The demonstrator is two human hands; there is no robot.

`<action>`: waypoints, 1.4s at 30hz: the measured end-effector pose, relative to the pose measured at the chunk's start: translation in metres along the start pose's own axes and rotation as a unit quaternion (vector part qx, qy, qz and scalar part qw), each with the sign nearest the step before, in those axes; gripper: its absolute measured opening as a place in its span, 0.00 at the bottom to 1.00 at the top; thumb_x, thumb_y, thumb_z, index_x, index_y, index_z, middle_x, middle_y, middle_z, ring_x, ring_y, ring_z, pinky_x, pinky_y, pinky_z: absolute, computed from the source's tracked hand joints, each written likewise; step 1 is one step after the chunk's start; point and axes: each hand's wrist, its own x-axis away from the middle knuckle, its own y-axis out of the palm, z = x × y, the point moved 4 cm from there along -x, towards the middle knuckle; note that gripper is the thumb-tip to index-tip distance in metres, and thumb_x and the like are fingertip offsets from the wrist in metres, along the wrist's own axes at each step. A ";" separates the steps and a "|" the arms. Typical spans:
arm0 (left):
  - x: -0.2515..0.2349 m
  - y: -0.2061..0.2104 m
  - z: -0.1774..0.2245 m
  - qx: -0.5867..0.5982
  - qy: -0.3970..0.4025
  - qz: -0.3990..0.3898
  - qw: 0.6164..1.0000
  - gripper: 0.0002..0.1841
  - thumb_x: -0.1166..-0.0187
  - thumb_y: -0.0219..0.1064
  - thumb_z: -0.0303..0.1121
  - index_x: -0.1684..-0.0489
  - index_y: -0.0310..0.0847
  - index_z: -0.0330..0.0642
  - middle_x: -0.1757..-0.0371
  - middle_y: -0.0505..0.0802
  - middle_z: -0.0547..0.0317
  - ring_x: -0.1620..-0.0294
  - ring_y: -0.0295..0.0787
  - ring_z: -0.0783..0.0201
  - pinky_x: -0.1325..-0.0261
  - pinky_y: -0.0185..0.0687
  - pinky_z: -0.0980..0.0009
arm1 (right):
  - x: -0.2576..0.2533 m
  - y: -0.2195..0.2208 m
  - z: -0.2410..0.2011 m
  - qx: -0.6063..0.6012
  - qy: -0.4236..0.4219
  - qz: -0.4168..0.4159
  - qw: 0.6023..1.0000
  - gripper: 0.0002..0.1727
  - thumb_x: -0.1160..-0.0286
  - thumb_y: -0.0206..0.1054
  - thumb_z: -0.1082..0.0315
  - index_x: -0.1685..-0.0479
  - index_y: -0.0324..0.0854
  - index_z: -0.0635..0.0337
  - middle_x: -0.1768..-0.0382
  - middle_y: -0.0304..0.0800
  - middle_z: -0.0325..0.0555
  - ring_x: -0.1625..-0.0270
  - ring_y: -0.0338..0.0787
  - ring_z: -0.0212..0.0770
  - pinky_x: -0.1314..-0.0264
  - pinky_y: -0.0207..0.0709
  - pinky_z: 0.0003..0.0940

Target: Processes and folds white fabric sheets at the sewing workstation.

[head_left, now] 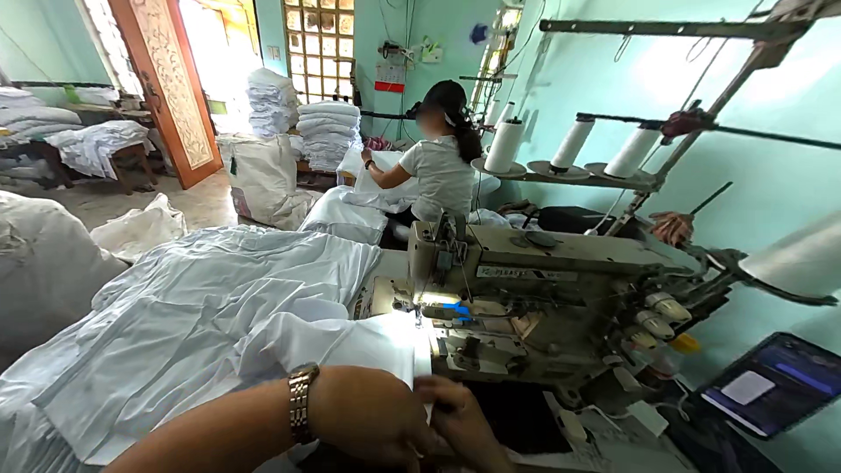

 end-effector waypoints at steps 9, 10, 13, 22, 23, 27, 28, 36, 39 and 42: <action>0.016 -0.043 -0.023 -0.205 -0.192 0.064 0.958 0.07 0.17 0.66 0.33 0.55 0.88 0.40 0.59 0.89 0.46 0.62 0.91 0.46 0.62 0.87 0.47 | 0.008 -0.002 0.014 -0.053 0.079 -0.012 0.995 0.06 0.31 0.79 0.67 0.63 0.95 0.60 0.49 0.94 0.38 0.53 0.89 0.20 0.51 0.84 0.16; 0.016 -0.044 -0.028 -0.258 -0.239 0.072 0.934 0.08 0.16 0.65 0.33 0.56 0.88 0.40 0.58 0.88 0.45 0.62 0.90 0.45 0.63 0.86 0.48 | 0.010 0.000 0.016 -0.056 0.084 -0.005 0.995 0.07 0.32 0.80 0.66 0.63 0.94 0.60 0.50 0.94 0.39 0.54 0.90 0.21 0.52 0.85 0.16; 0.010 -0.034 -0.020 -0.257 -0.207 0.066 0.942 0.10 0.16 0.63 0.34 0.64 0.86 0.38 0.58 0.87 0.45 0.62 0.89 0.45 0.65 0.86 0.48 | 0.006 -0.001 0.011 -0.050 0.079 -0.008 0.996 0.07 0.31 0.80 0.66 0.61 0.94 0.59 0.49 0.92 0.40 0.54 0.89 0.23 0.54 0.84 0.16; 0.001 -0.019 -0.004 -0.201 -0.218 0.008 0.955 0.05 0.13 0.62 0.32 0.50 0.80 0.44 0.68 0.88 0.50 0.69 0.89 0.46 0.69 0.84 0.48 | 0.004 -0.002 0.009 -0.031 0.070 -0.005 0.997 0.06 0.33 0.80 0.65 0.63 0.95 0.58 0.53 0.93 0.37 0.54 0.88 0.21 0.51 0.82 0.15; -0.001 -0.021 -0.004 -0.203 -0.218 0.012 0.955 0.06 0.14 0.63 0.33 0.49 0.81 0.44 0.66 0.88 0.49 0.68 0.89 0.46 0.68 0.84 0.48 | 0.005 -0.001 0.010 -0.033 0.069 -0.006 0.997 0.07 0.33 0.80 0.65 0.63 0.94 0.59 0.53 0.93 0.38 0.56 0.87 0.20 0.53 0.82 0.14; 0.000 -0.027 -0.016 -0.261 -0.300 0.026 0.917 0.07 0.17 0.62 0.26 0.57 0.85 0.33 0.51 0.87 0.39 0.63 0.89 0.42 0.65 0.86 0.48 | 0.005 -0.001 0.010 -0.026 0.071 -0.004 0.997 0.07 0.33 0.80 0.65 0.65 0.94 0.60 0.55 0.93 0.38 0.61 0.87 0.20 0.59 0.82 0.14; 0.001 -0.026 -0.014 -0.261 -0.280 0.024 0.923 0.10 0.15 0.62 0.30 0.61 0.85 0.34 0.52 0.87 0.40 0.64 0.89 0.43 0.67 0.86 0.48 | 0.004 -0.001 0.009 -0.026 0.071 -0.003 0.997 0.07 0.32 0.80 0.66 0.65 0.94 0.60 0.55 0.93 0.38 0.60 0.87 0.20 0.59 0.82 0.14; 0.002 -0.020 -0.005 -0.195 -0.242 0.016 0.950 0.07 0.12 0.60 0.33 0.48 0.79 0.40 0.62 0.87 0.45 0.67 0.89 0.43 0.67 0.84 0.46 | 0.004 -0.001 0.009 -0.028 0.073 0.008 0.997 0.06 0.32 0.80 0.65 0.63 0.94 0.58 0.55 0.93 0.37 0.60 0.87 0.21 0.59 0.82 0.14; 0.000 -0.022 -0.005 -0.177 -0.240 0.030 0.954 0.09 0.15 0.65 0.34 0.46 0.80 0.41 0.57 0.88 0.44 0.64 0.89 0.43 0.64 0.85 0.46 | 0.005 -0.001 0.008 -0.032 0.081 0.010 0.996 0.06 0.31 0.79 0.66 0.64 0.95 0.59 0.55 0.93 0.38 0.61 0.87 0.21 0.60 0.82 0.14; 0.002 -0.024 -0.014 -0.226 -0.280 0.049 0.932 0.07 0.15 0.60 0.27 0.50 0.83 0.36 0.50 0.86 0.41 0.64 0.89 0.42 0.65 0.86 0.47 | 0.003 -0.002 0.007 -0.032 0.083 0.014 0.996 0.06 0.31 0.79 0.66 0.65 0.94 0.59 0.57 0.93 0.37 0.63 0.87 0.21 0.62 0.81 0.15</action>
